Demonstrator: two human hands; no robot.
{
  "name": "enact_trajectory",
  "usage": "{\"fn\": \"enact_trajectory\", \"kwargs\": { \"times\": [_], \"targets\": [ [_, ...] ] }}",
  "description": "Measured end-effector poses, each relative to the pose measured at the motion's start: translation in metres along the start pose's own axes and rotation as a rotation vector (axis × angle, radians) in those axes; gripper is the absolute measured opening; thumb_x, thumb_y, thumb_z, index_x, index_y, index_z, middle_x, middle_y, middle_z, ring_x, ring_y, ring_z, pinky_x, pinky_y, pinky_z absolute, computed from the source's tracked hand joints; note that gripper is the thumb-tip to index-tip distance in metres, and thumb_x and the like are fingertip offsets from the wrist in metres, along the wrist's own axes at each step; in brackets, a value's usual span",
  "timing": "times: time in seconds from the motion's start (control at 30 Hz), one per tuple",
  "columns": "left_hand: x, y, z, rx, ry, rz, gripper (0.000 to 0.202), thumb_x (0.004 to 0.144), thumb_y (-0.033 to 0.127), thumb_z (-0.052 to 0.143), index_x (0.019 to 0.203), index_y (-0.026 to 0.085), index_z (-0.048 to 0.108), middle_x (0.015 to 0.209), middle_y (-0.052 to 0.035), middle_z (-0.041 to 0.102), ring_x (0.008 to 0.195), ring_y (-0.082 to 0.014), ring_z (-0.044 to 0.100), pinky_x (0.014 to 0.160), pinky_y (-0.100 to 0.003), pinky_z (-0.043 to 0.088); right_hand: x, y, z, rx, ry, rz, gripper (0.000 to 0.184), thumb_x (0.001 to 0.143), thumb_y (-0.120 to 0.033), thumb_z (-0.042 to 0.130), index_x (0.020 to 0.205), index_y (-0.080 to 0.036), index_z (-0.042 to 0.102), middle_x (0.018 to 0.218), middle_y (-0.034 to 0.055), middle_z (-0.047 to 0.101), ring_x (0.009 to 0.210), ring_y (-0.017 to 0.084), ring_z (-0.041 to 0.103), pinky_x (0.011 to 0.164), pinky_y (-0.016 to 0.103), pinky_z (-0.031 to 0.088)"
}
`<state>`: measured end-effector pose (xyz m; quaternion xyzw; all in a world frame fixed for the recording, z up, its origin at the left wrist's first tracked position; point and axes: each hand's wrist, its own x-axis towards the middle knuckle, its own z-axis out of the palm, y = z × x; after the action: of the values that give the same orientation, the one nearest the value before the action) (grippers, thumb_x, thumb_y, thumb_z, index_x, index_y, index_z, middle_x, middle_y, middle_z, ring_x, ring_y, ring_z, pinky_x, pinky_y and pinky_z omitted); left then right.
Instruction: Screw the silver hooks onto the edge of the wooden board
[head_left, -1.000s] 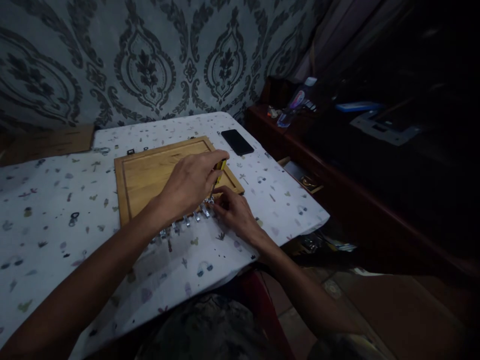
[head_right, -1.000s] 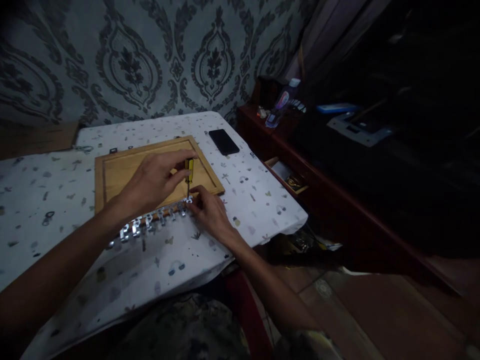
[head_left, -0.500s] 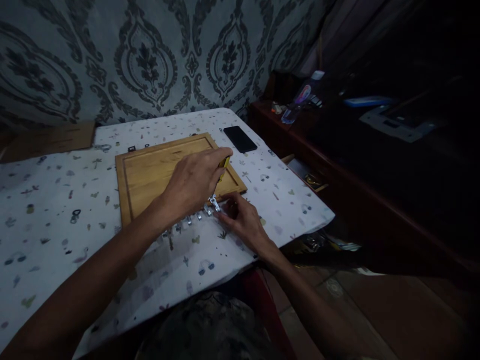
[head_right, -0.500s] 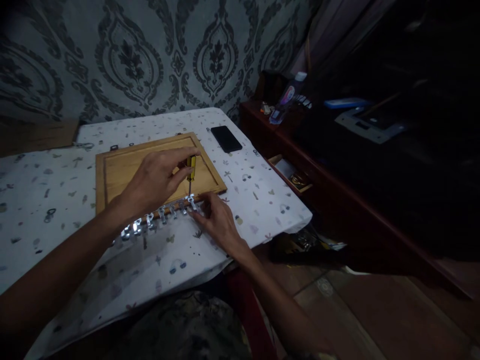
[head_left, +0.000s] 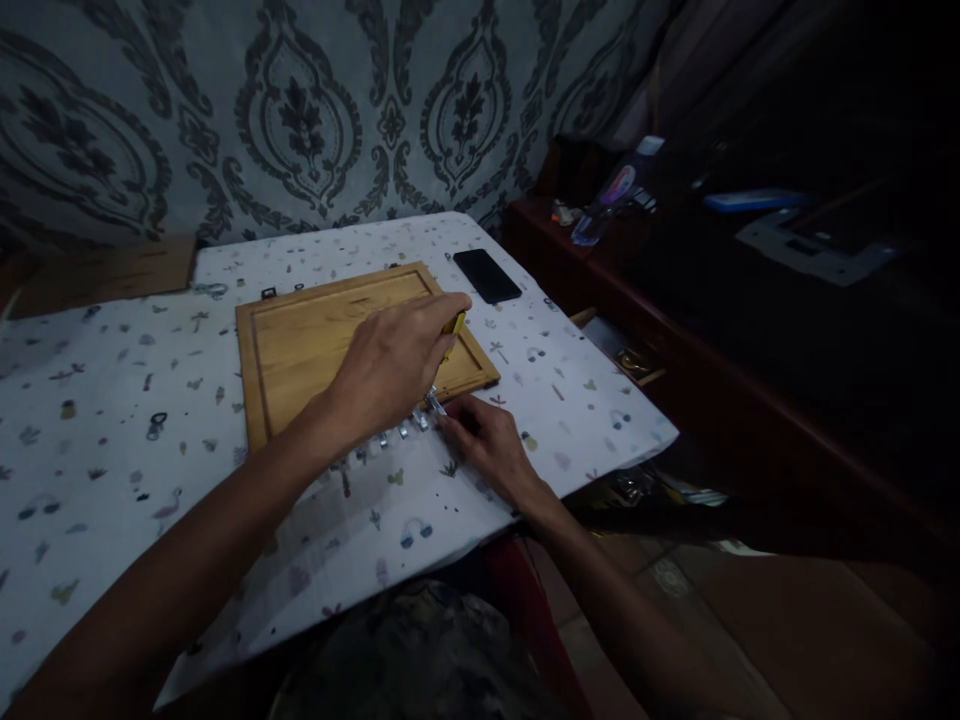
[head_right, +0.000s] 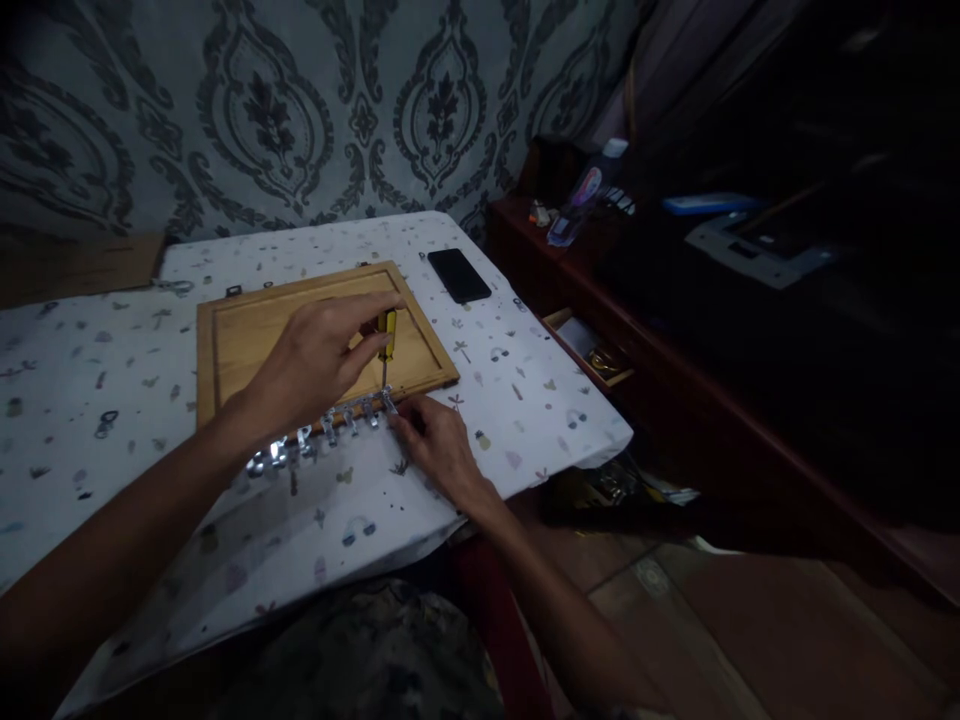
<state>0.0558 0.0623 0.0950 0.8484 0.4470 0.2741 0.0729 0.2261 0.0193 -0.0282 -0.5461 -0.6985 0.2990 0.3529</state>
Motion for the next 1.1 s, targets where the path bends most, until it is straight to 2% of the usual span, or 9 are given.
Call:
{"fn": "enact_trajectory", "kwargs": {
  "times": [0.2,0.4,0.53,0.9,1.1],
  "targets": [
    [-0.006,-0.003,0.004,-0.023,0.079,0.029,0.035,0.092,0.013,0.055,0.125,0.020,0.064,0.115,-0.0053,0.075,0.097,-0.0205,0.070,0.088,-0.033,0.054,0.003,-0.002,0.000,-0.027,-0.037,0.010,0.022,0.091,-0.039,0.056,0.081,-0.019,0.060,0.071,0.0021,0.065,0.062,0.015,0.054,0.060,0.027,0.040],
    [-0.009,-0.003,0.009,-0.055,0.110,0.030,0.033,0.093,0.012,0.053,0.123,0.019,0.065,0.111,-0.0053,0.075,0.096,-0.0202,0.071,0.090,-0.033,0.054,0.005,-0.001,0.001,-0.005,-0.047,-0.025,0.023,0.092,-0.040,0.054,0.081,-0.020,0.058,0.068,0.0009,0.062,0.061,0.014,0.052,0.059,0.026,0.038],
    [-0.010,-0.006,0.010,-0.073,0.123,0.037,0.034,0.092,0.012,0.054,0.124,0.019,0.065,0.116,-0.0061,0.074,0.095,-0.0188,0.071,0.087,-0.032,0.055,0.005,0.000,0.002,0.023,-0.050,-0.034,0.024,0.092,-0.040,0.052,0.081,-0.020,0.057,0.069,0.0010,0.062,0.061,0.015,0.052,0.060,0.027,0.039],
    [-0.011,-0.009,0.010,-0.082,0.127,0.064,0.033,0.093,0.013,0.055,0.125,0.019,0.063,0.114,-0.0067,0.074,0.093,-0.0184,0.071,0.087,-0.034,0.056,0.006,0.002,0.002,0.037,-0.065,-0.051,0.025,0.093,-0.042,0.052,0.083,-0.020,0.058,0.070,0.0018,0.063,0.062,0.015,0.052,0.061,0.027,0.039],
    [-0.010,-0.010,0.009,-0.116,0.130,0.073,0.031,0.093,0.016,0.057,0.123,0.018,0.064,0.111,-0.0056,0.074,0.091,-0.0177,0.070,0.083,-0.031,0.055,0.006,-0.003,-0.001,0.063,-0.084,-0.035,0.025,0.093,-0.041,0.053,0.080,-0.020,0.056,0.068,0.0011,0.060,0.061,0.015,0.051,0.061,0.027,0.039]
  ]
}}
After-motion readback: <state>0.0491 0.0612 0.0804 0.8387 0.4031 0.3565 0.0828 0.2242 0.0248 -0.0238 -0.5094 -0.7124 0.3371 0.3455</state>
